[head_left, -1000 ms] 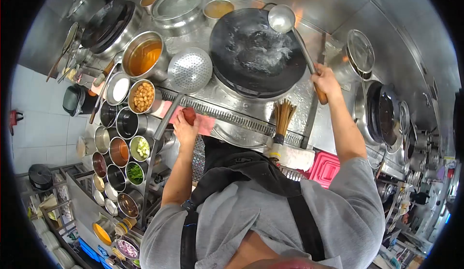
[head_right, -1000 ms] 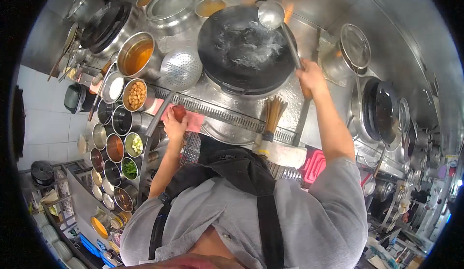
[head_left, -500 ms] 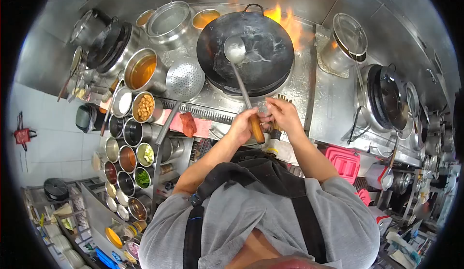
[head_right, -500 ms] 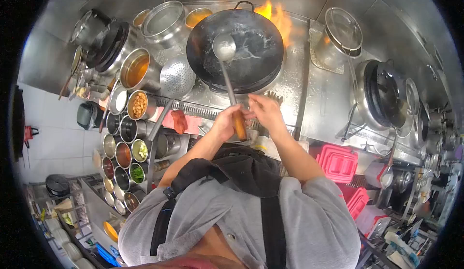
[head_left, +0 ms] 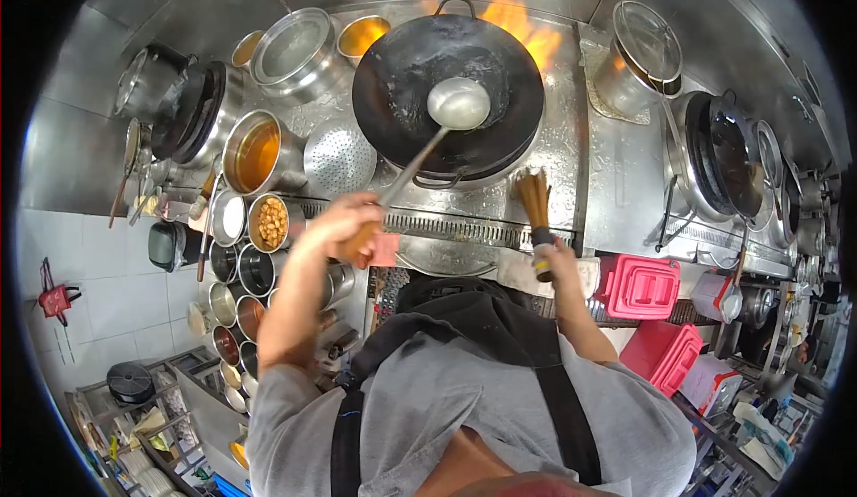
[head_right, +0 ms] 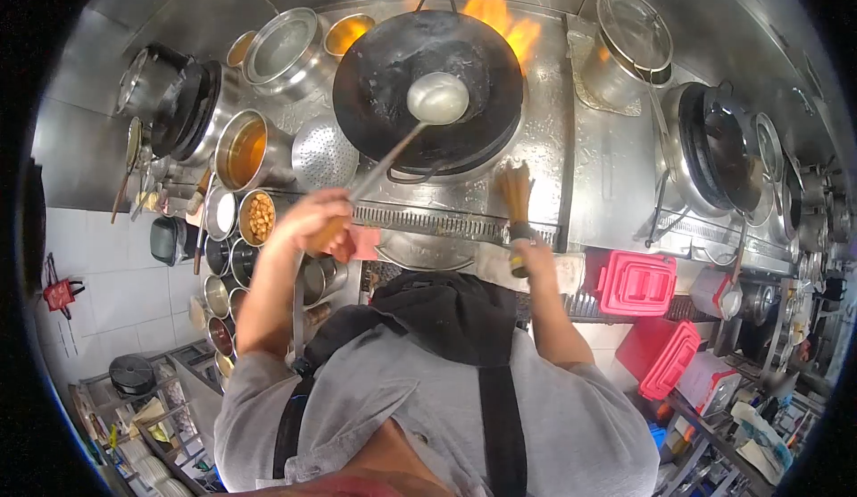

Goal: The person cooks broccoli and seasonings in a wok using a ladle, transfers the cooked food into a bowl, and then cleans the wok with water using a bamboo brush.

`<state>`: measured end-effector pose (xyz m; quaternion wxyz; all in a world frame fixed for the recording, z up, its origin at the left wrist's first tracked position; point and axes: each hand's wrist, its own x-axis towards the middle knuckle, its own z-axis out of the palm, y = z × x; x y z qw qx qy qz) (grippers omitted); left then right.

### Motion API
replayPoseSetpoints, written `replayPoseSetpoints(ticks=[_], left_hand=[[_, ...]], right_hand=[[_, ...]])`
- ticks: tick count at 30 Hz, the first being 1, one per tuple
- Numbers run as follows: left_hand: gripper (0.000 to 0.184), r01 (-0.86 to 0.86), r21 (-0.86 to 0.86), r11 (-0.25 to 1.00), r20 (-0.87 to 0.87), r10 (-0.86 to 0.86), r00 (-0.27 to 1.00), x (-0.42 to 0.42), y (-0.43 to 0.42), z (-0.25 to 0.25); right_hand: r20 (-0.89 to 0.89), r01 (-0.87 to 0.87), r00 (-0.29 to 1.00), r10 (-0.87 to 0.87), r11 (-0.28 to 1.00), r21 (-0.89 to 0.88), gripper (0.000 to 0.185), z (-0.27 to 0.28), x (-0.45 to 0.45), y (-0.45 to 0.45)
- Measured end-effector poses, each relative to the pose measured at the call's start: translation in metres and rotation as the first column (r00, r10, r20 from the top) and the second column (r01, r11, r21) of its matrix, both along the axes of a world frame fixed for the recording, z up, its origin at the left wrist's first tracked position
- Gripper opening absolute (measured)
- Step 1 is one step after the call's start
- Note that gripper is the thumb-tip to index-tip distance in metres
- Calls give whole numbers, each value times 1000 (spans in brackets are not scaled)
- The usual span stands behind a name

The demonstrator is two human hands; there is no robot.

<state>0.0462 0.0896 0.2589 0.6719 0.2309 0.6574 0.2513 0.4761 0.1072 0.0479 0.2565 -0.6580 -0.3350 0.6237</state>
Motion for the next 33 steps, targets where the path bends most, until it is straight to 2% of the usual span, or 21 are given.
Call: replayPoseSetpoints(ticks=[2,3,4,6,8,9,10,11,12,14,16,20,22,23,24,25,27,28,30,32,33], left_hand=[[43,377,46,925,-285,-349,893,-30,9,13],[33,648,-2,762,-573,-532,623,-24,13,48],[33,639,2,769,-568,-525,634,-23,13,50],[29,822,-108,559,-927,-356,120,-20,11,52],[28,758,-155,634,-903,-402,151,-8,19,77],[28,783,-164,600,-909,-400,115,-14,25,75],[28,807,-176,564,-914,-397,78,-18,31,74],[31,768,-212,605,-896,-434,95,-19,38,82],[31,767,-213,605,-894,-437,97,-23,42,87],[31,763,-249,597,-889,-453,64,-29,48,92],[29,772,-214,599,-880,-462,114,-35,50,81],[27,763,-146,630,-867,-453,208,-57,44,75],[28,766,-97,635,-849,-455,270,-68,39,72],[28,740,-84,667,-823,-465,326,-72,38,71],[28,708,-68,703,-796,-466,387,-75,37,69],[28,705,-65,706,-798,-461,388,-78,37,65],[26,752,-50,657,-871,-397,289,-80,36,56],[26,750,-48,660,-868,-399,295,-73,34,65],[29,695,-234,680,-887,-442,133,-53,30,90],[27,707,-273,652,-903,-428,47,-35,29,101],[25,716,-287,636,-918,-395,-18,-27,31,103]], right_hand=[[-291,220,936,-196,974,52,74,39,15,16],[-344,253,918,-197,959,127,74,65,10,23],[-395,286,898,-192,938,196,74,95,2,31],[-404,187,914,-37,921,340,78,149,-26,51],[-149,-11,985,90,885,466,74,173,-55,80],[107,-258,965,238,809,527,70,156,-55,108],[370,-517,852,371,712,476,66,152,-61,138],[599,-730,663,448,566,384,62,147,-66,168],[775,-892,389,497,414,182,58,158,-77,195],[949,-979,-25,316,183,-86,56,170,-104,248],[961,-964,-139,240,188,-187,50,229,-156,252],[980,-973,-139,142,164,-162,43,218,-192,242],[980,-991,-134,146,9,-137,36,189,-185,253],[979,-978,-186,81,77,-192,35,191,-186,272],[965,-967,-170,200,156,-203,38,222,-194,275],[974,-965,-162,160,180,-190,39,228,-203,272],[980,-962,-158,122,206,-180,41,228,-204,261],[986,-978,-79,150,179,-105,42,221,-198,252],[983,-988,8,183,151,-20,43,208,-190,252],[957,-973,-193,216,84,-215,45,196,-177,261],[963,-973,-166,213,126,-196,44,212,-178,265]])
